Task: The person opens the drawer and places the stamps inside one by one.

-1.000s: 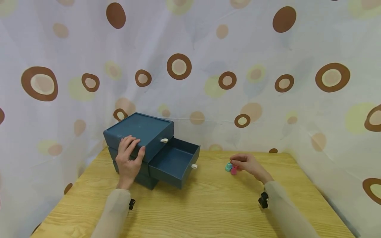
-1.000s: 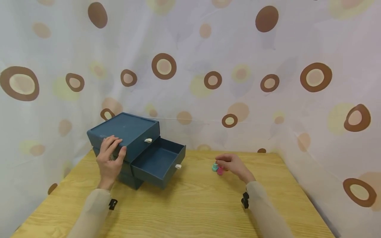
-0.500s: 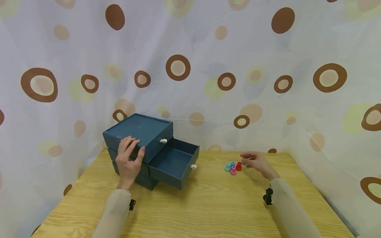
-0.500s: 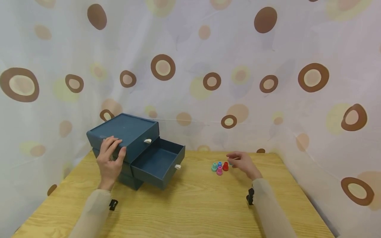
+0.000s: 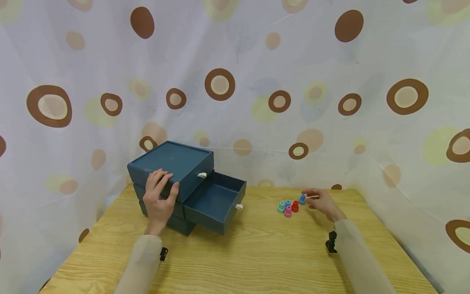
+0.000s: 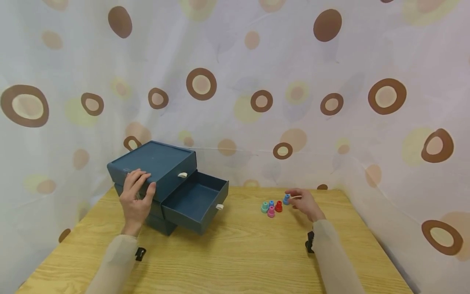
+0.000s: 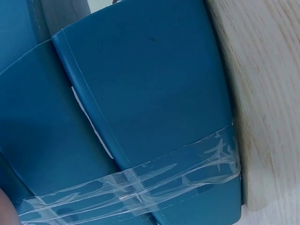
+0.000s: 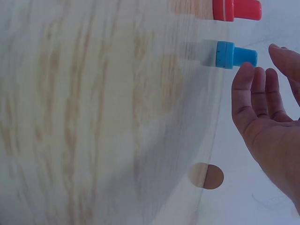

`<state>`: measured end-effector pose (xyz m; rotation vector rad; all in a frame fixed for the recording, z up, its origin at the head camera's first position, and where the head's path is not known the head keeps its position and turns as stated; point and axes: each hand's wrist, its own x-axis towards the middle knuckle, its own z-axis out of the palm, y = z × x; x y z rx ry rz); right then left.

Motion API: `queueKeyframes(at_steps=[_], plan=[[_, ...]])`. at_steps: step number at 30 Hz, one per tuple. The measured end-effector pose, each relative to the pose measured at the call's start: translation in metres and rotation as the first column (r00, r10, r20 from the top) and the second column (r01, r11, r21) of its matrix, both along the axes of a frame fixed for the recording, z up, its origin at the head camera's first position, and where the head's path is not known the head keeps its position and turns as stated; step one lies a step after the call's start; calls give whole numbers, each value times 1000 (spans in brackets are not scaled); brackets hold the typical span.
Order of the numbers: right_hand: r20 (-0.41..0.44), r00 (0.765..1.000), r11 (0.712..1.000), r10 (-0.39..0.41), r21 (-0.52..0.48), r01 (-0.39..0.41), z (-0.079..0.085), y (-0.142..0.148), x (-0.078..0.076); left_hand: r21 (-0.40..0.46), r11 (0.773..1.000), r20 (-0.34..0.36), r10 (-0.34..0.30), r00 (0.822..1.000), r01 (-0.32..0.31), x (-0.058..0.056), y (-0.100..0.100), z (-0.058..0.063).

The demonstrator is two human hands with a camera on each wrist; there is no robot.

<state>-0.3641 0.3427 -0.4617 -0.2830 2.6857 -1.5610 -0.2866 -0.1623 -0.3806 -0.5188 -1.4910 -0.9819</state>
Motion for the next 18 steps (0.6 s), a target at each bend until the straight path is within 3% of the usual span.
queueKeyframes(at_steps=[18], plan=[[99, 994, 999, 36, 5, -36, -3, -3, -6, -5, 1000, -9, 20, 1000, -20, 0, 0, 0]])
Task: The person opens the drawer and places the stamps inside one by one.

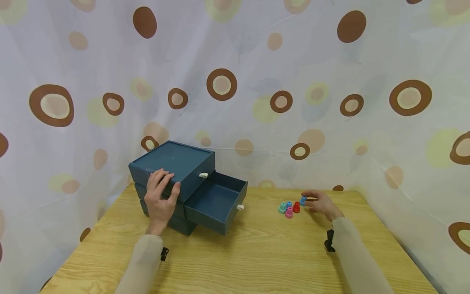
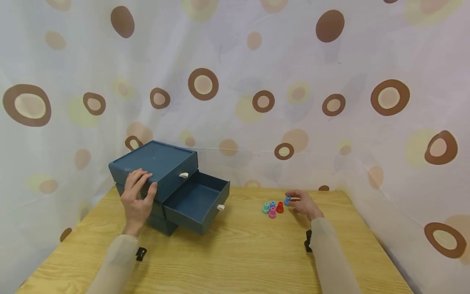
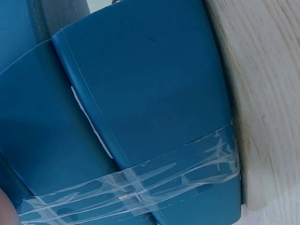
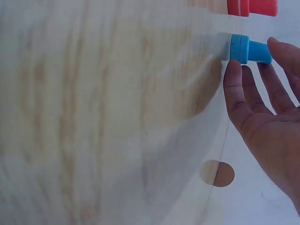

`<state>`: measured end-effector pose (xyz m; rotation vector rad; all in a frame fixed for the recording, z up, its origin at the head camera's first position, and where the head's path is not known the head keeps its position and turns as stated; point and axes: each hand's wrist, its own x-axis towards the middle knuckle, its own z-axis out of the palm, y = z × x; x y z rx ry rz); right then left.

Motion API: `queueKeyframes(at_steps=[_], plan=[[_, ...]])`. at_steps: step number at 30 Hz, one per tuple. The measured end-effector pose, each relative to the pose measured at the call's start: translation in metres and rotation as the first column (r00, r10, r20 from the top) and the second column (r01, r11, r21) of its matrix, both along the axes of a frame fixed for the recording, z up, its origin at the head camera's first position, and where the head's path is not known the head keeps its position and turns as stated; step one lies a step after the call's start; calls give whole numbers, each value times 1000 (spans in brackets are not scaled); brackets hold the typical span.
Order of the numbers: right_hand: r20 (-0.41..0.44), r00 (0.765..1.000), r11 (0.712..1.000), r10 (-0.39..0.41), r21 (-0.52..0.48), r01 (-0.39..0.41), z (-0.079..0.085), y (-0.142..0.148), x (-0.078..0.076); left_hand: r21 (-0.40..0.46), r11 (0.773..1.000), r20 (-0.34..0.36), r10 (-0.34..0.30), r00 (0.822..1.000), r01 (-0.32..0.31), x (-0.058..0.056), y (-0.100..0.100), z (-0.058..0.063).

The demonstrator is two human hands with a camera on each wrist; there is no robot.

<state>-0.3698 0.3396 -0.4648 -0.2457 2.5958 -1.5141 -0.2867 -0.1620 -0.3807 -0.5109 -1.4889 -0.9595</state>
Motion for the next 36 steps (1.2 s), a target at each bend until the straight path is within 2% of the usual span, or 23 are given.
queueKeyframes(at_steps=[8, 14, 17, 27, 33, 36], plan=[[27, 999, 999, -34, 37, 33, -6, 3, -3, 1, 1000, 8, 1, 1000, -1, -6, -3, -7], [8, 999, 998, -45, 49, 45, -7, 4, -2, -13, 1000, 24, 5, 1000, -4, -24, -16, -23], [-9, 999, 999, -37, 39, 37, -8, 4, -1, -18, 1000, 29, 5, 1000, -4, -29, -20, -28], [-39, 999, 1000, -8, 9, 8, -13, 9, 2, -28, 1000, 35, -1, 999, 2, -30, -20, -29], [-42, 999, 995, 17, -101, -21, -13, 14, 7, -27, 1000, 31, 6, 999, -5, -29, -20, -30], [-49, 999, 988, 1, -152, -8, -11, 16, 9, -24, 1000, 27, 2, 1000, -1, -30, -20, -28]])
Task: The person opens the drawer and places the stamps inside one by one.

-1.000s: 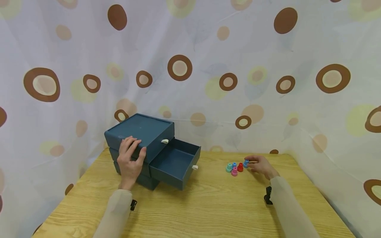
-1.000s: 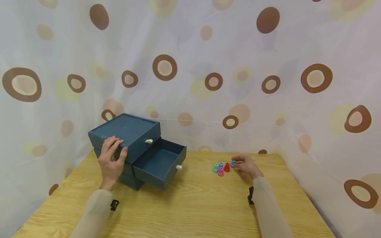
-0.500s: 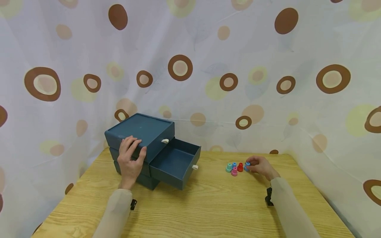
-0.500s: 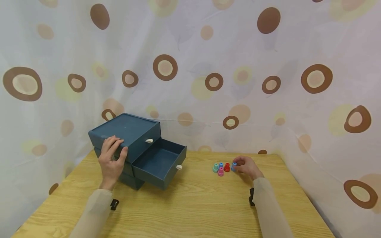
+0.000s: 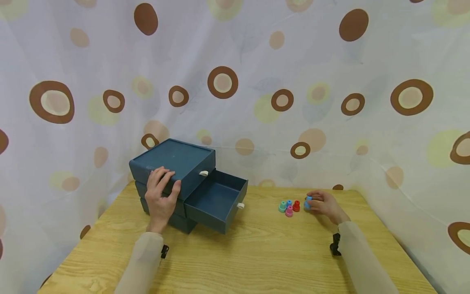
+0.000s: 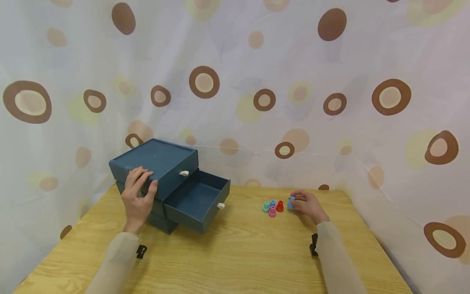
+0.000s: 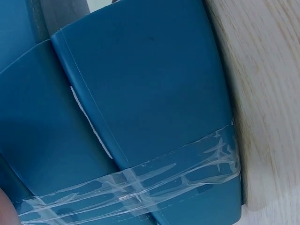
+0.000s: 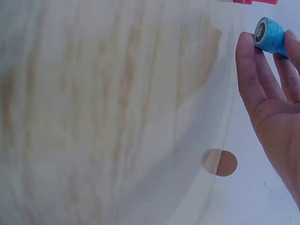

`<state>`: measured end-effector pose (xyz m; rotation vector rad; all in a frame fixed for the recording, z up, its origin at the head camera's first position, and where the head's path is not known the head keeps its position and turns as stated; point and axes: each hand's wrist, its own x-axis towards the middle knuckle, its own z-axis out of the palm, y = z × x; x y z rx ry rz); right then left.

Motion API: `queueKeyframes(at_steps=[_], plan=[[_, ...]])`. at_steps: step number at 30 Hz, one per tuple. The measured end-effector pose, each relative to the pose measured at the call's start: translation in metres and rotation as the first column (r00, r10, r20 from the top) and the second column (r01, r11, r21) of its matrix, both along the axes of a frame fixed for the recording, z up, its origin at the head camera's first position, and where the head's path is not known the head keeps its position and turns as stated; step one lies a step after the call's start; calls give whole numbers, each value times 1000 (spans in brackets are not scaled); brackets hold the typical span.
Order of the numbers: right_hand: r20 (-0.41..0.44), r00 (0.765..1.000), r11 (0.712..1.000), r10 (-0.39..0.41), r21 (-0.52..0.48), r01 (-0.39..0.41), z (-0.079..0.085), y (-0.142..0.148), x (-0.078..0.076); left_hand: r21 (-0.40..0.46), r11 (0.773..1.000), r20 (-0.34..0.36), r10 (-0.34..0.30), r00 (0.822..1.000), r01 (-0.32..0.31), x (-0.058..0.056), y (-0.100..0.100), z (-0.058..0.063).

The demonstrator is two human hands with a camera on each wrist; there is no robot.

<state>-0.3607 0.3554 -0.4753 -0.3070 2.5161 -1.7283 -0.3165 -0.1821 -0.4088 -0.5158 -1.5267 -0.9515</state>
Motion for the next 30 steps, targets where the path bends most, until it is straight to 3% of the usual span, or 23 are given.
queueKeyframes(at_steps=[16, 30], plan=[[-91, 995, 999, -35, -31, 33, 16, -12, -1, -13, 999, 18, 42, 999, -41, 0, 0, -1], [-82, 997, 1000, 11, 3, -11, 32, -40, 0, -10, 999, -14, 32, 999, -32, -2, -1, 0]])
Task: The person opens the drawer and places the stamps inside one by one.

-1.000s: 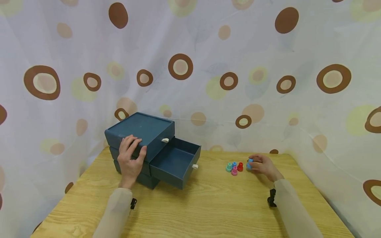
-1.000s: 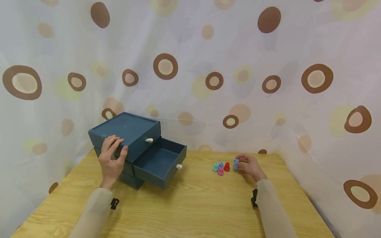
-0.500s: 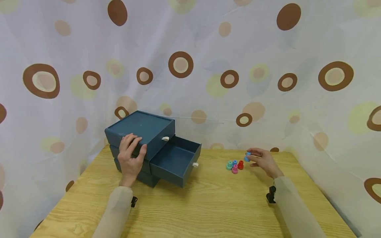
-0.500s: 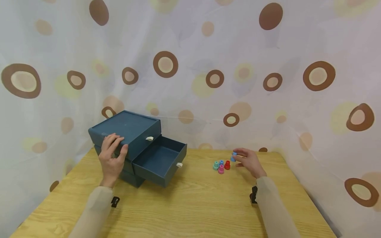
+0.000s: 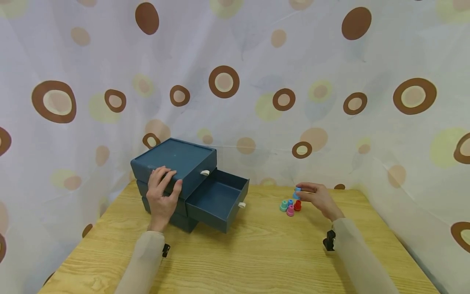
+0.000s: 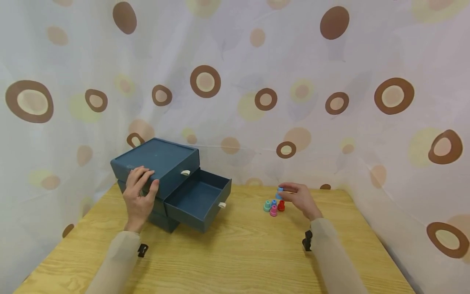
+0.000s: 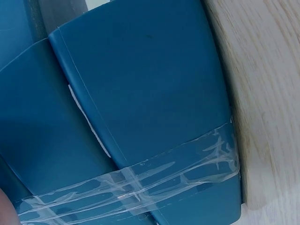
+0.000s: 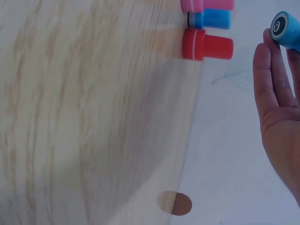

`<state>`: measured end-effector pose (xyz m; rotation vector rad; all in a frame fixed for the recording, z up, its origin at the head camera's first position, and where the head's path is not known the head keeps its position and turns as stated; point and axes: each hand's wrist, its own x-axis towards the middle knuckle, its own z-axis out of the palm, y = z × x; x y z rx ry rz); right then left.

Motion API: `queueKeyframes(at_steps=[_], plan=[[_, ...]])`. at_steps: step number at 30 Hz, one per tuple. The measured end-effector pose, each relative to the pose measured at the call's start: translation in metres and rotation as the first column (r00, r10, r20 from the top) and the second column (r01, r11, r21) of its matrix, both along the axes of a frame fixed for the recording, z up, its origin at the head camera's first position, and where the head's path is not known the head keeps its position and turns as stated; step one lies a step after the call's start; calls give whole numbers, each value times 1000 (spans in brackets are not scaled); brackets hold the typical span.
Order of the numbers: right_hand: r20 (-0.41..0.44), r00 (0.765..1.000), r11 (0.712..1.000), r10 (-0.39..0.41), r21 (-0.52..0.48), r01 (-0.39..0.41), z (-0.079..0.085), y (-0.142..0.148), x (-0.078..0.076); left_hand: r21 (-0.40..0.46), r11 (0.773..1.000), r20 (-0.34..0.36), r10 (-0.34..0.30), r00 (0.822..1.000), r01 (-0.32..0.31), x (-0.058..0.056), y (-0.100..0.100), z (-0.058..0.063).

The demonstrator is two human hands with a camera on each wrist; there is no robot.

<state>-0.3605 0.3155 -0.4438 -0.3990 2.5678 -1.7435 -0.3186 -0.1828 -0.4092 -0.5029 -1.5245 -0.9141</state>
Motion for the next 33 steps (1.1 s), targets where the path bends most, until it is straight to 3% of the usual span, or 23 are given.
queueKeyframes(at_steps=[24, 33], plan=[[-69, 997, 1000, 30, 2, -30, 23, -60, -3, -8, 1000, 38, 10, 999, -10, 2, -1, -2], [-130, 990, 998, 60, 28, -57, 33, -84, -4, -1, 1000, 17, -6, 1000, 6, 1, -1, -1]])
